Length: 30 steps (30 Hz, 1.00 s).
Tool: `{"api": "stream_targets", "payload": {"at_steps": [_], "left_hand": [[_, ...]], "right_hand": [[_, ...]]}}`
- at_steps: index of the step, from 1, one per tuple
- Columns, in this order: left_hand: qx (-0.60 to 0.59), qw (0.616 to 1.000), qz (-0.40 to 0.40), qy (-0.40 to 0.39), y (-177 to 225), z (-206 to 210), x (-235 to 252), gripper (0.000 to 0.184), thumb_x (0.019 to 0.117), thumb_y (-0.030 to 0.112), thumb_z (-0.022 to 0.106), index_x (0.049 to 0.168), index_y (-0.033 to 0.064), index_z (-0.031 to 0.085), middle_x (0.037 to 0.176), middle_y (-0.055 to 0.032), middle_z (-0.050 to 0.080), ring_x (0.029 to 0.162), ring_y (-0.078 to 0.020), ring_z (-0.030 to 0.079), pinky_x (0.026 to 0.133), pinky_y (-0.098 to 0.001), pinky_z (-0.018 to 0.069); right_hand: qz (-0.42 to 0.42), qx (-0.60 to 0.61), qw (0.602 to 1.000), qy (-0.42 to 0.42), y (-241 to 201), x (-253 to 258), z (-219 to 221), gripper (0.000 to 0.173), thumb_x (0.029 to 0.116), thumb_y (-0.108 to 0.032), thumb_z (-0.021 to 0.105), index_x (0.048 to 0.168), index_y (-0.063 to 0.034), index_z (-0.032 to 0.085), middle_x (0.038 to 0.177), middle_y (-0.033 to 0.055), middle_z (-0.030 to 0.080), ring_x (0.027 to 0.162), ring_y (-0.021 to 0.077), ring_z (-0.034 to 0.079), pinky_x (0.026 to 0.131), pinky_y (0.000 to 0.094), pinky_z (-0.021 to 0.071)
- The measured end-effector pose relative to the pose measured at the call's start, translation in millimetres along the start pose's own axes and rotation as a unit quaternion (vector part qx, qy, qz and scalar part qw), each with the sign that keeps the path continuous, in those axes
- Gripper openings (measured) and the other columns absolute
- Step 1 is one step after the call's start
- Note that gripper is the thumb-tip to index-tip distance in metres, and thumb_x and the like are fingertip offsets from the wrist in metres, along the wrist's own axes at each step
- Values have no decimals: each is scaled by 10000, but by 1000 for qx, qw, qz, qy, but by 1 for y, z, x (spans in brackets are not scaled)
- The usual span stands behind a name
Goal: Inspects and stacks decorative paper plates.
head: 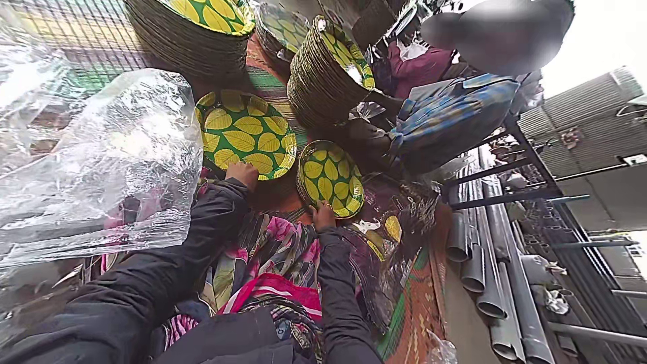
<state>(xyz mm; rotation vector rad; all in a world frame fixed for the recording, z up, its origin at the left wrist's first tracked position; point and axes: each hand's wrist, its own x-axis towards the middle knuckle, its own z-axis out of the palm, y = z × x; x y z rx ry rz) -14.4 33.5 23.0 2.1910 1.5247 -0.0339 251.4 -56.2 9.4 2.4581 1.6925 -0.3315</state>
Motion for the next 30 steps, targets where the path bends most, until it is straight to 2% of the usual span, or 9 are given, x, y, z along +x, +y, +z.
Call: {"api": "stream_targets", "payload": {"at_steps": [4, 7, 9, 12, 16, 20, 23, 26, 30], "left_hand": [[-17, 980, 74, 182, 0, 4, -10, 208, 1013, -50, 505, 1107, -101, 683, 1167, -308, 691, 1144, -481, 659, 1045, -640, 440], [-5, 849, 261, 460, 1, 8, -24, 120, 961, -74, 569, 959, -51, 687, 977, -228, 726, 1051, -416, 710, 1041, -610, 468], [-9, 752, 366, 548, 4, 9, -34, 126, 981, 5, 582, 977, 55, 698, 1001, -126, 741, 1136, -326, 682, 1131, -583, 378], [-105, 668, 349, 649, 4, 19, -29, 139, 1040, 148, 611, 1131, 136, 716, 1205, -110, 731, 1338, -292, 559, 1213, -610, 185], [-131, 769, 203, 592, -5, 6, -20, 577, 977, 484, 656, 1368, 70, 559, 1436, -206, 583, 1413, -413, 483, 1164, -738, 197], [-109, 975, 66, 183, -22, 2, -6, 756, 773, 218, 901, 1425, 4, 585, 1581, -302, 411, 1549, -537, 163, 1156, -826, 0], [2, 999, -11, 32, -13, 1, 4, 234, 927, 17, 687, 1152, -27, 736, 1385, -244, 630, 1504, -504, 310, 1191, -786, 29], [20, 998, -1, 58, -5, -3, 0, 196, 992, -47, 549, 1060, -84, 729, 1178, -249, 716, 1341, -474, 528, 1223, -722, 86], [-46, 968, 141, 201, -10, 2, -12, 196, 1005, -46, 547, 995, -93, 737, 1084, -270, 732, 1263, -499, 587, 1195, -761, 101]], "right_hand": [[-117, 70, 973, 187, -21, -19, -11, 691, 956, -286, 733, 1515, 20, 463, 1556, 279, 447, 1470, 445, 399, 1212, 578, 312], [-279, 64, 876, 387, -46, -24, -26, 847, 748, -195, 846, 1491, 17, 499, 1552, 262, 466, 1460, 491, 393, 1171, 669, 299], [-343, 65, 830, 435, -64, -29, -47, 601, 813, -27, 695, 1408, -21, 609, 1469, 194, 589, 1435, 457, 457, 1173, 686, 275], [-377, 62, 778, 498, -71, -33, -74, 220, 908, 58, 600, 1008, -14, 783, 1019, 163, 783, 1090, 383, 724, 1122, 627, 406], [-245, -11, 777, 579, -56, -32, -89, 185, 950, 4, 616, 1020, -8, 786, 995, 180, 780, 963, 357, 757, 896, 480, 589], [-133, -49, 852, 504, -24, -7, -68, 358, 917, 112, 539, 1186, 8, 750, 1155, 207, 758, 1077, 406, 734, 982, 557, 539], [-14, -47, 959, 281, -13, -6, -41, 405, 990, 60, 487, 1326, -42, 690, 1288, 204, 708, 1240, 396, 657, 1148, 562, 410], [64, -63, 996, -10, -20, -8, -29, 399, 1100, -209, 449, 1458, -78, 567, 1391, 220, 631, 1376, 362, 538, 1229, 534, 279], [-86, 23, 985, 150, -32, -27, -11, 655, 982, -313, 692, 1526, -21, 472, 1572, 230, 460, 1487, 412, 395, 1220, 612, 254]]}}
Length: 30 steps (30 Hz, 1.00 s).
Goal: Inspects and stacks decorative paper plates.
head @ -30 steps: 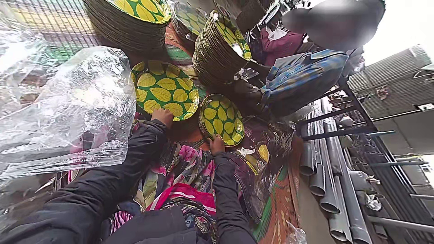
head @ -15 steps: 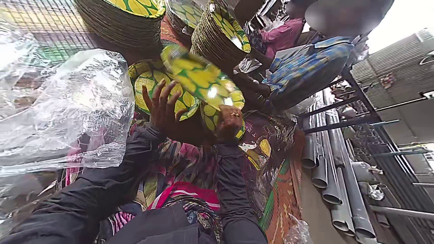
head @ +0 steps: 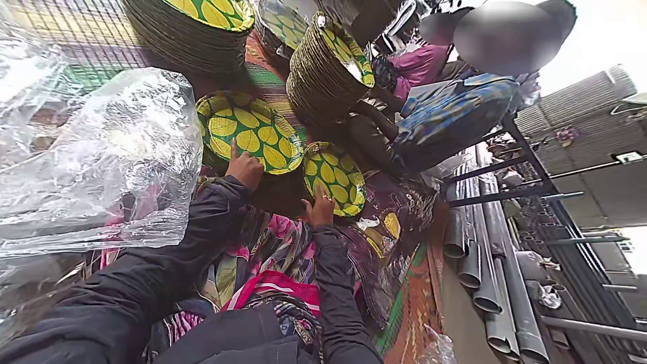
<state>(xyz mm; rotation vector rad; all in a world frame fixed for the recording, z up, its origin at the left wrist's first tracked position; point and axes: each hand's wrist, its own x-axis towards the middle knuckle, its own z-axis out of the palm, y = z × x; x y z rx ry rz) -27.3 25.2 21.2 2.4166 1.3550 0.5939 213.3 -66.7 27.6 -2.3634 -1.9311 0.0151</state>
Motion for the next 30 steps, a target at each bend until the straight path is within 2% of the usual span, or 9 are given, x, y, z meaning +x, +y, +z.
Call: {"api": "stream_targets", "payload": {"at_steps": [3, 9, 12, 15, 17, 19, 23, 27, 30], "left_hand": [[-10, 946, 230, 226, 5, 2, -10, 149, 898, -109, 614, 897, -2, 717, 967, -161, 751, 1183, -425, 662, 1150, -768, 229], [-35, 818, 248, 517, 19, 5, -14, 236, 1027, 273, 664, 1247, 191, 653, 1368, -98, 628, 1417, -271, 470, 1223, -595, 175], [-42, 894, 144, 422, 6, 6, -7, 541, 962, 396, 711, 1377, 79, 570, 1451, -238, 562, 1406, -418, 490, 1184, -665, 259], [-63, 994, 13, 90, -11, 9, 2, 723, 777, 145, 884, 1421, 9, 583, 1538, -310, 456, 1490, -543, 313, 1151, -800, 183], [3, 989, -84, -119, -15, 18, 10, 548, 848, 156, 837, 1342, 8, 653, 1534, -299, 471, 1506, -541, 278, 1158, -798, 180], [53, 966, -119, -224, -7, 17, 15, 247, 973, 108, 675, 1181, -16, 724, 1376, -265, 622, 1379, -493, 488, 1124, -741, 302], [39, 961, -146, -233, 9, 0, 14, 231, 1030, 14, 514, 1094, -85, 713, 1234, -296, 677, 1220, -490, 621, 953, -690, 483], [55, 974, -90, -201, 11, -7, 6, 239, 1040, 2, 492, 1123, -81, 701, 1208, -301, 680, 1192, -488, 632, 969, -666, 475], [39, 992, 113, 44, 8, -2, -10, 166, 996, -76, 532, 1021, -91, 695, 1067, -288, 718, 1085, -467, 694, 1053, -641, 455]], "right_hand": [[-160, 48, 971, 171, -21, -2, -9, 836, 766, -107, 827, 1514, 12, 473, 1583, 246, 435, 1487, 449, 378, 1196, 654, 273], [-248, 61, 895, 365, -38, 14, -51, 162, 910, 6, 631, 957, -14, 785, 968, 173, 778, 968, 346, 750, 971, 492, 554], [-184, -9, 898, 399, -27, 20, -56, 209, 935, 35, 601, 993, -20, 795, 966, 184, 780, 919, 364, 757, 853, 485, 586], [-99, -49, 926, 360, -2, 34, -39, 283, 934, 85, 558, 1064, -14, 789, 991, 203, 779, 872, 397, 763, 754, 527, 597], [-9, -62, 977, 204, 9, 32, -33, 324, 968, 67, 514, 1188, 1, 743, 1096, 250, 752, 980, 451, 738, 835, 592, 574], [100, -76, 992, -29, 11, 28, -28, 350, 1032, -9, 478, 1340, -7, 644, 1273, 279, 673, 1179, 463, 655, 988, 613, 510], [150, -52, 971, -181, 21, 26, 5, 414, 1103, -257, 459, 1446, -52, 565, 1365, 258, 624, 1301, 419, 585, 1076, 576, 459], [-4, 25, 1000, -18, 18, 23, 8, 682, 1032, -366, 622, 1553, 11, 398, 1580, 260, 429, 1467, 439, 411, 1205, 576, 323], [-179, 75, 971, 140, -6, 30, -3, 785, 838, -200, 812, 1498, 52, 470, 1553, 274, 462, 1465, 480, 399, 1172, 649, 329]]}}
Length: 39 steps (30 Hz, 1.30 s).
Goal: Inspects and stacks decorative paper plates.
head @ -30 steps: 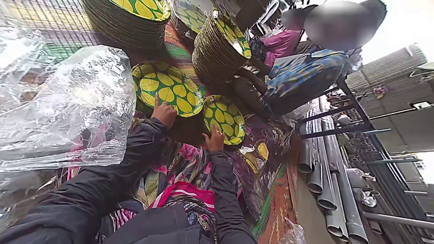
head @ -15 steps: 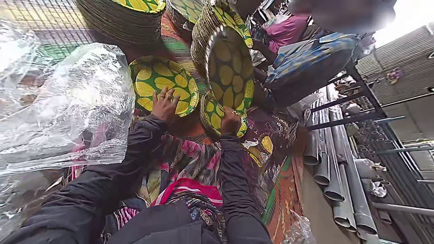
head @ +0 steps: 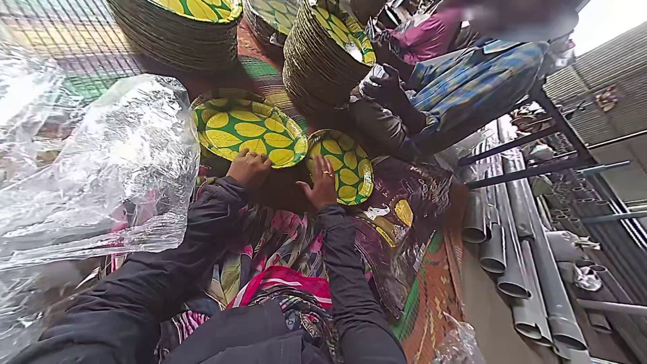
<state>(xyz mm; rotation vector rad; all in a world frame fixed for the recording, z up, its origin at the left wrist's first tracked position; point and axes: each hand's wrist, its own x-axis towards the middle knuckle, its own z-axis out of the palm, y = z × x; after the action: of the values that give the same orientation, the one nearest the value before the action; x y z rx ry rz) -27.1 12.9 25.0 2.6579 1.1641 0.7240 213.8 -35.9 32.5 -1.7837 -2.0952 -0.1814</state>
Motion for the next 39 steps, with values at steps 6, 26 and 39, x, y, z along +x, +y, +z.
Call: {"api": "stream_targets", "payload": {"at_steps": [6, 26, 39], "left_hand": [[38, 870, 183, 456, 10, 3, -7, 188, 1037, 136, 610, 1204, 150, 695, 1284, -82, 699, 1352, -254, 545, 1213, -545, 233], [2, 961, -134, -241, 5, 10, 19, 198, 999, -17, 561, 1107, -107, 700, 1188, -304, 688, 1237, -509, 590, 1193, -712, 208], [-27, 976, -1, 218, 9, 28, -1, 514, 942, 162, 671, 1429, 35, 570, 1470, -249, 558, 1406, -482, 474, 1114, -738, 295]], "right_hand": [[-95, 4, 983, 154, -32, 26, -37, 174, 889, 21, 643, 976, -13, 790, 992, 176, 778, 1004, 380, 735, 957, 532, 545], [123, -55, 984, -118, 0, -9, -10, 767, 916, -276, 772, 1546, -8, 428, 1584, 261, 425, 1506, 463, 334, 1210, 640, 273], [71, -153, 967, 190, 9, 19, -44, 452, 924, 118, 501, 1308, -20, 695, 1336, 182, 689, 1225, 394, 673, 1006, 536, 535]]}}
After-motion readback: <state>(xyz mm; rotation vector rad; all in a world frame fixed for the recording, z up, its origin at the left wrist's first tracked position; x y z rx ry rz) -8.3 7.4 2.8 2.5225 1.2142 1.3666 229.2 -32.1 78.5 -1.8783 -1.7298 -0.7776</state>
